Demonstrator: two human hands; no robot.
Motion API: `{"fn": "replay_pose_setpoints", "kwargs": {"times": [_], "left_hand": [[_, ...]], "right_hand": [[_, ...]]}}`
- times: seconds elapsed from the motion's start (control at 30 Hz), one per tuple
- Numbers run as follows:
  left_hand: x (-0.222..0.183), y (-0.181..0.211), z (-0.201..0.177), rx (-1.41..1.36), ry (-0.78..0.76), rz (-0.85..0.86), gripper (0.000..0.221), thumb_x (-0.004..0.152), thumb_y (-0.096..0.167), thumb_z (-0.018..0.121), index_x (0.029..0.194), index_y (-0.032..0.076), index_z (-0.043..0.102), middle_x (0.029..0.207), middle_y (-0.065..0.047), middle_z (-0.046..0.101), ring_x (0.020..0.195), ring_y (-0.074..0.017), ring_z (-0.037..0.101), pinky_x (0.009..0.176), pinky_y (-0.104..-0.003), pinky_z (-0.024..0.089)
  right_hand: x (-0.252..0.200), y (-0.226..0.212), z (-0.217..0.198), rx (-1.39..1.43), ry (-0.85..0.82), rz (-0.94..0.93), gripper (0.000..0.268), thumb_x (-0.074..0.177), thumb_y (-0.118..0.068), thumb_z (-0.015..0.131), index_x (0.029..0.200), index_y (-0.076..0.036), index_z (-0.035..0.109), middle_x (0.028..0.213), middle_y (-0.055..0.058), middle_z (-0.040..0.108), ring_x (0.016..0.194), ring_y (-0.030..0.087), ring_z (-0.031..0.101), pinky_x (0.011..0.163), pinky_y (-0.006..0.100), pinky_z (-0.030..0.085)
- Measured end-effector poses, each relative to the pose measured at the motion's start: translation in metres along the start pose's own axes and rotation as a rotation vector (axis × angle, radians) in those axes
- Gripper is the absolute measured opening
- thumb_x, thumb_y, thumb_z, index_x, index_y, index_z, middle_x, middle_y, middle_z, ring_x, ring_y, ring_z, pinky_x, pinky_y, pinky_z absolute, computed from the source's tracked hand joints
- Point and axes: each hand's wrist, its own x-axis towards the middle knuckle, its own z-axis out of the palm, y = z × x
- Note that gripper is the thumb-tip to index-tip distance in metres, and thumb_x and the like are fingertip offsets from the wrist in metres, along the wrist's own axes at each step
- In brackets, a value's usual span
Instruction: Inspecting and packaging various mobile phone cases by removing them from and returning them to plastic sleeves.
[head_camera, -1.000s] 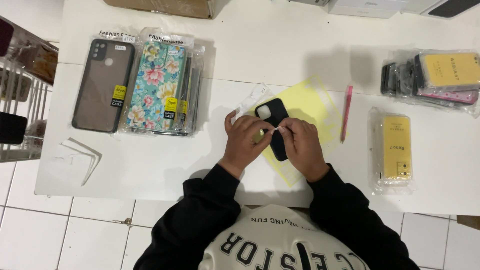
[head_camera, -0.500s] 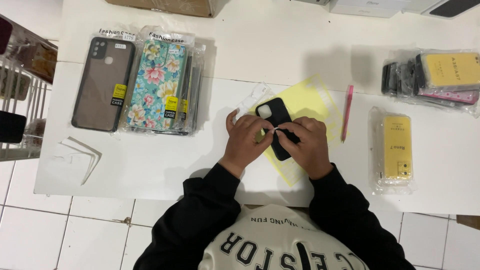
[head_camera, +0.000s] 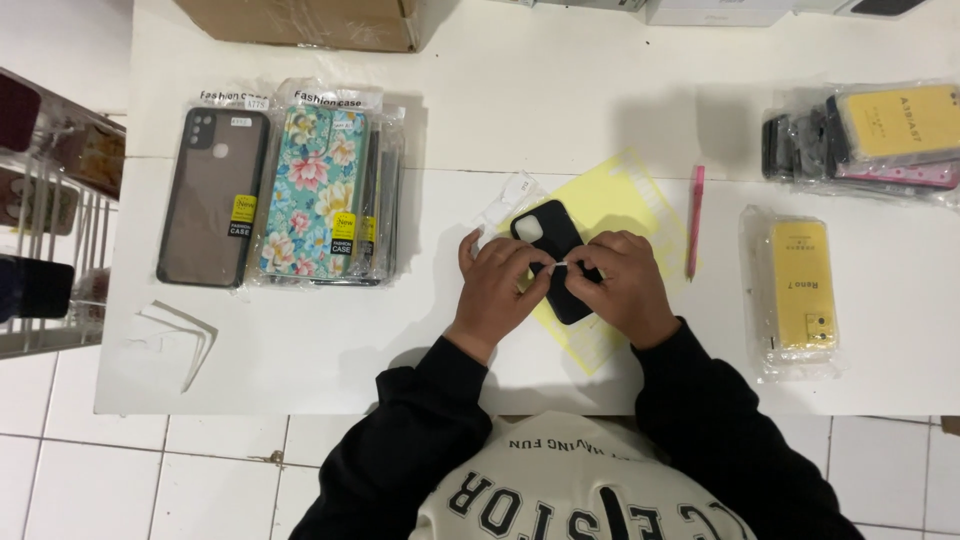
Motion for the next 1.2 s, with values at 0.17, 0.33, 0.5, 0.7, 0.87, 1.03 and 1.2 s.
{"fn": "replay_pose_setpoints", "kwargs": {"times": [0.17, 0.33, 0.5, 0.7, 0.87, 1.03, 1.2], "left_hand": [[0.007, 0.01, -0.011, 0.026, 0.033, 0.009, 0.057, 0.092, 0.036, 0.075, 0.138, 0.013, 0.05, 0.13, -0.01, 0.058, 0.128, -0.0297, 0.052, 0.116, -0.061, 0.02], [0.01, 0.014, -0.011, 0.138, -0.047, 0.027, 0.1, 0.078, 0.044, 0.087, 0.152, 0.007, 0.031, 0.148, -0.022, 0.044, 0.142, -0.0456, 0.039, 0.118, -0.072, 0.012], [0.008, 0.014, -0.011, 0.162, -0.067, -0.027, 0.12, 0.074, 0.042, 0.091, 0.154, -0.005, 0.014, 0.152, -0.028, 0.037, 0.14, -0.0502, 0.039, 0.115, -0.076, 0.005], [0.006, 0.001, 0.0, 0.145, -0.038, -0.022, 0.128, 0.07, 0.046, 0.092, 0.157, -0.004, 0.012, 0.145, -0.02, 0.045, 0.138, -0.0421, 0.042, 0.117, -0.074, 0.0], [0.006, 0.002, -0.001, 0.16, -0.053, -0.035, 0.129, 0.069, 0.048, 0.091, 0.157, -0.004, 0.012, 0.144, -0.02, 0.047, 0.139, -0.0405, 0.041, 0.118, -0.072, 0.0], [0.005, 0.001, 0.001, 0.157, -0.029, -0.024, 0.131, 0.069, 0.048, 0.091, 0.158, -0.003, 0.01, 0.145, -0.018, 0.045, 0.139, -0.0396, 0.041, 0.118, -0.072, 0.0], [0.006, 0.0, 0.003, 0.157, -0.011, -0.027, 0.132, 0.068, 0.048, 0.092, 0.159, -0.002, 0.01, 0.144, -0.018, 0.046, 0.138, -0.0403, 0.042, 0.118, -0.072, 0.001]], "right_hand": [[0.04, 0.022, -0.023, 0.211, -0.178, 0.351, 0.014, 0.083, -0.011, 0.081, 0.093, -0.003, 0.075, 0.071, 0.008, 0.059, 0.078, 0.026, 0.063, 0.074, 0.04, 0.051], [0.095, 0.024, -0.033, 0.341, -0.592, 0.711, 0.035, 0.091, -0.033, 0.074, 0.101, 0.001, 0.074, 0.084, 0.021, 0.069, 0.093, 0.035, 0.067, 0.082, 0.049, 0.049], [0.101, 0.056, -0.003, 0.291, -0.8, 0.606, 0.057, 0.096, -0.056, 0.07, 0.102, 0.0, 0.074, 0.087, 0.019, 0.073, 0.091, 0.038, 0.07, 0.083, 0.046, 0.049], [0.097, 0.068, 0.01, 0.24, -0.779, 0.58, 0.051, 0.097, -0.053, 0.068, 0.098, -0.002, 0.071, 0.08, 0.015, 0.066, 0.086, 0.036, 0.066, 0.082, 0.046, 0.049], [0.101, 0.069, 0.012, 0.21, -0.84, 0.604, 0.057, 0.092, -0.059, 0.07, 0.097, -0.002, 0.073, 0.086, 0.018, 0.071, 0.093, 0.039, 0.069, 0.085, 0.047, 0.051], [0.1, 0.066, 0.015, 0.182, -0.865, 0.614, 0.055, 0.088, -0.056, 0.072, 0.097, -0.002, 0.076, 0.09, 0.02, 0.073, 0.096, 0.042, 0.069, 0.087, 0.048, 0.051], [0.089, 0.074, 0.024, 0.192, -0.84, 0.643, 0.053, 0.087, -0.057, 0.073, 0.096, -0.005, 0.077, 0.089, 0.018, 0.074, 0.095, 0.041, 0.069, 0.085, 0.047, 0.052]]}}
